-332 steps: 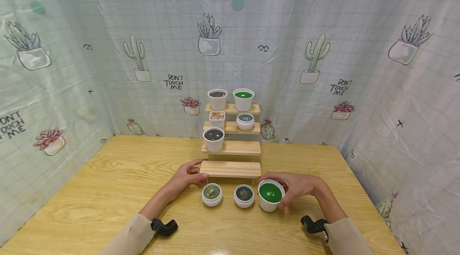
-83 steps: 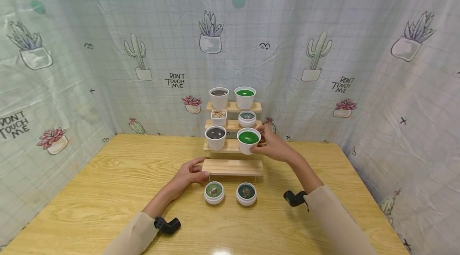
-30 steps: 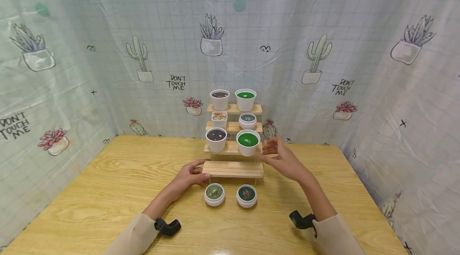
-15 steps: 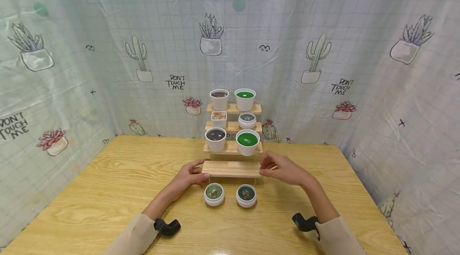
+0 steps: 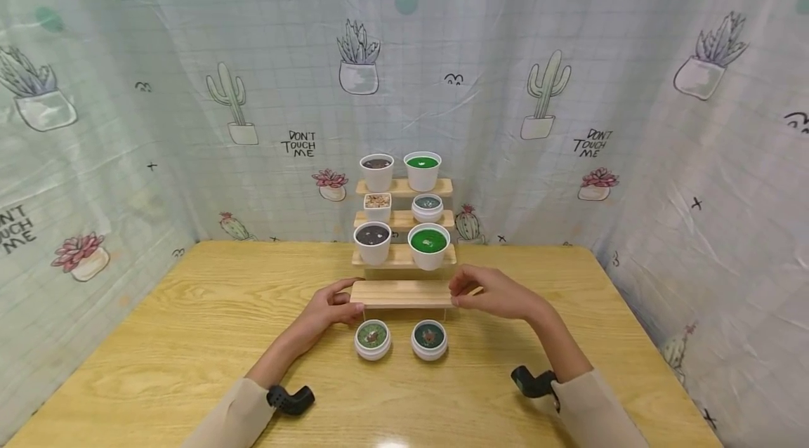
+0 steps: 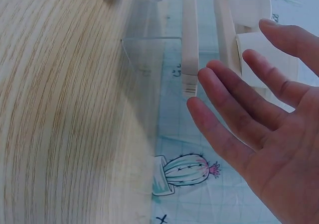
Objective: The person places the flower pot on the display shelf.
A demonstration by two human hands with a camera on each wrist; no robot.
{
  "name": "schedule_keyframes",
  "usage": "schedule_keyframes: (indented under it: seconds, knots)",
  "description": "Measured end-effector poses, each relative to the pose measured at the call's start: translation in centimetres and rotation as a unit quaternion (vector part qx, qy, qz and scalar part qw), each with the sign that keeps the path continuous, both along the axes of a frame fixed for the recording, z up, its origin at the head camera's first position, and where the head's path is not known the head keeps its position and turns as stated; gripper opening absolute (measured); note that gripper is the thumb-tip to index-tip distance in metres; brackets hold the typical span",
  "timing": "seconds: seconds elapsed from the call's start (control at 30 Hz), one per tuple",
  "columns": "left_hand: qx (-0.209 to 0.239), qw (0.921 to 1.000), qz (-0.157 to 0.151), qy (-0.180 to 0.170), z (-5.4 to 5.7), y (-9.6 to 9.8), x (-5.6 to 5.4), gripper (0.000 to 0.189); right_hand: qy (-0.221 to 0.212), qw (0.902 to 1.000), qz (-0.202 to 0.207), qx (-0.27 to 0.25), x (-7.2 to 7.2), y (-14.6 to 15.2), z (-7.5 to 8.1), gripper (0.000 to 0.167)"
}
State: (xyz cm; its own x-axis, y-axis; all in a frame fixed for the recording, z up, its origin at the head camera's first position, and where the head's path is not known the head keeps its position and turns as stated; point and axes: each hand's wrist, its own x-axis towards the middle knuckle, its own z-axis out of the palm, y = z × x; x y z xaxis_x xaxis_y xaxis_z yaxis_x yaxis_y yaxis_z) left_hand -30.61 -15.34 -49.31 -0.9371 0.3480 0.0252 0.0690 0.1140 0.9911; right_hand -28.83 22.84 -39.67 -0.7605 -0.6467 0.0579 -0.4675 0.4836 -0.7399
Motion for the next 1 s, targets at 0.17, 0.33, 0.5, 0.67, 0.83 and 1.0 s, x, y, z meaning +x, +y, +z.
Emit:
schedule_keyframes:
  seconds: [0.17,0.33,0.5,0.67,0.83,1.0]
  knots:
    - [0.005,1.0000,0.003,0.000,-0.09,-0.09,0.02,0.078,-0.004,1.0000,-0.001,0.000,0.00,-0.21,0.11,0.027]
    - [0.008,0.9999,0.008,-0.002,-0.05,-0.02,0.04,0.078,-0.013,0.9999,0.006,0.002,0.14,-0.47,0.16,0.029]
    - [0.005,1.0000,0.007,0.003,0.00,-0.01,0.04,0.079,-0.016,0.9999,0.006,0.002,0.19,-0.57,0.13,0.030]
    - [0.001,1.0000,0.000,0.001,0.08,-0.07,-0.01,0.079,-0.013,0.9999,0.005,0.004,0.13,-0.54,-0.01,0.033]
    - [-0.002,1.0000,-0.005,0.003,0.07,-0.15,0.01,0.079,-0.013,0.9999,0.007,0.006,0.08,-0.55,-0.15,0.036]
    - [-0.001,1.0000,-0.003,0.002,0.13,-0.12,0.08,0.079,-0.012,0.9999,0.007,0.005,0.17,-0.55,-0.14,0.036]
